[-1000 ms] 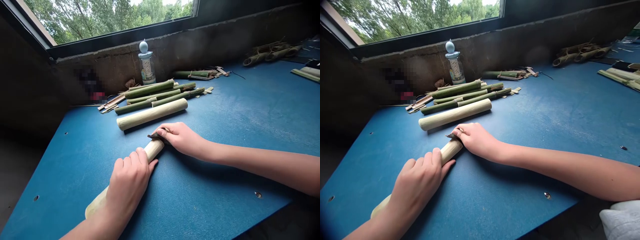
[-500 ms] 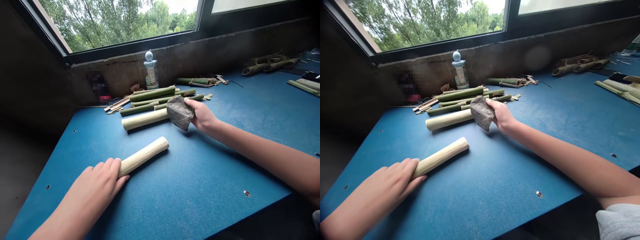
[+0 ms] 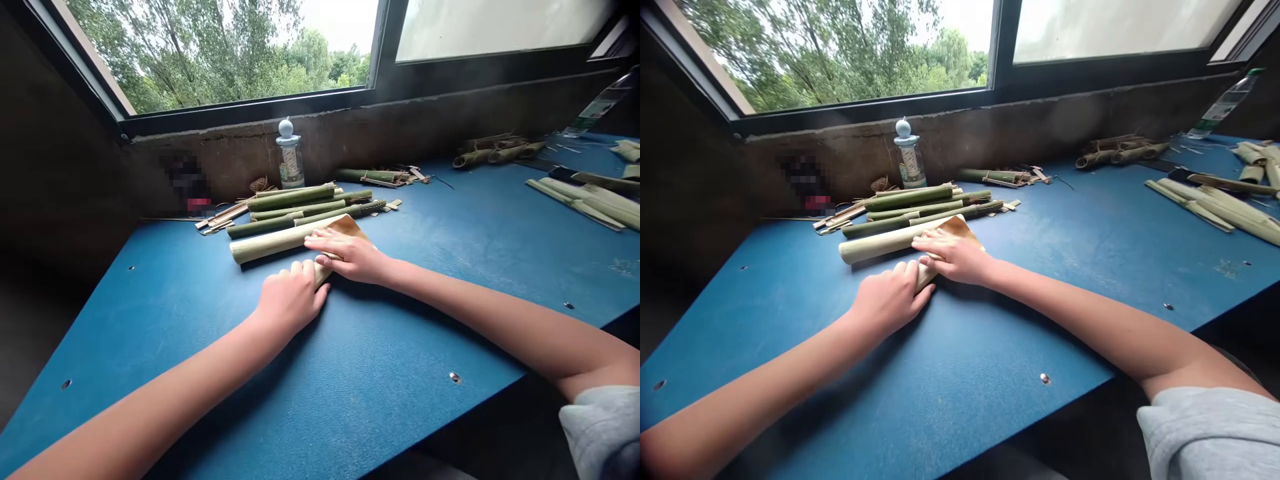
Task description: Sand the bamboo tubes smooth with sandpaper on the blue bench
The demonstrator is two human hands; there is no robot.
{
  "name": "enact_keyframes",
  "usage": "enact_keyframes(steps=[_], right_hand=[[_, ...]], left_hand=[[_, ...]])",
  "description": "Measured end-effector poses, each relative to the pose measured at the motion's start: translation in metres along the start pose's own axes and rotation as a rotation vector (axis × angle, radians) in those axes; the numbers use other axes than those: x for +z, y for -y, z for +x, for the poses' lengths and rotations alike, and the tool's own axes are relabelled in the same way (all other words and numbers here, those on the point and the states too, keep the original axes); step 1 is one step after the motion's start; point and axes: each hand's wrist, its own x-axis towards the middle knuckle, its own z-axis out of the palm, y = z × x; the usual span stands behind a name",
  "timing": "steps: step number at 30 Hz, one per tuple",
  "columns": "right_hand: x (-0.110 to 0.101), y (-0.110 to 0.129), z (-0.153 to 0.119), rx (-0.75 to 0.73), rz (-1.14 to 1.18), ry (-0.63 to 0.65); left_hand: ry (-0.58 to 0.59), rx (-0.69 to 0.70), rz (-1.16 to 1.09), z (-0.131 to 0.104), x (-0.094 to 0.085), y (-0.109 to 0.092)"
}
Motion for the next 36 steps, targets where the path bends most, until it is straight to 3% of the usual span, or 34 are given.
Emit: enact_keyframes(steps=[4, 6, 10, 12, 18, 22, 24, 29, 33, 36], right_hand=[[-0.007, -0.021, 0.006, 0.079, -0.158, -0.044], [-0.001, -0.008, 0.007, 0.077, -0.168, -0.075], [0.023, 0.039, 0.0, -0.177, -0.103, -0.045], [0.029, 0.045, -0.002, -0.263, -0.086, -0.036], [0.017, 0.02, 0.001, -0.064, -0.175, -0.108], [0.025, 0.041, 0.0, -0.259, -0.05, -0.039], [0.027, 0.039, -0.001, -0.288, -0.056, -0.029], [0.021, 0.023, -0.002, 0.013, -0.16, -0.118], [0.026, 0.042, -0.004, -0.171, -0.037, 0.003], [0.024, 0.036, -0.002, -0.226, -0.057, 0.019]], left_hand=[[0.043, 0.008, 0.044, -0.021, 0.001, 0.025], [0.075, -0.003, 0.06, -0.029, 0.003, 0.035], [0.125, -0.041, 0.055, -0.032, 0.011, 0.046], [0.143, -0.059, 0.038, -0.03, 0.014, 0.049], [0.182, -0.095, -0.008, -0.027, 0.018, 0.054], [0.18, -0.069, -0.05, -0.029, 0.02, 0.053], [0.171, -0.065, -0.071, -0.029, 0.02, 0.053], [0.152, -0.01, -0.129, -0.031, 0.019, 0.055], [0.124, 0.01, -0.151, -0.033, 0.021, 0.055], [0.112, 0.004, -0.143, -0.032, 0.017, 0.055]])
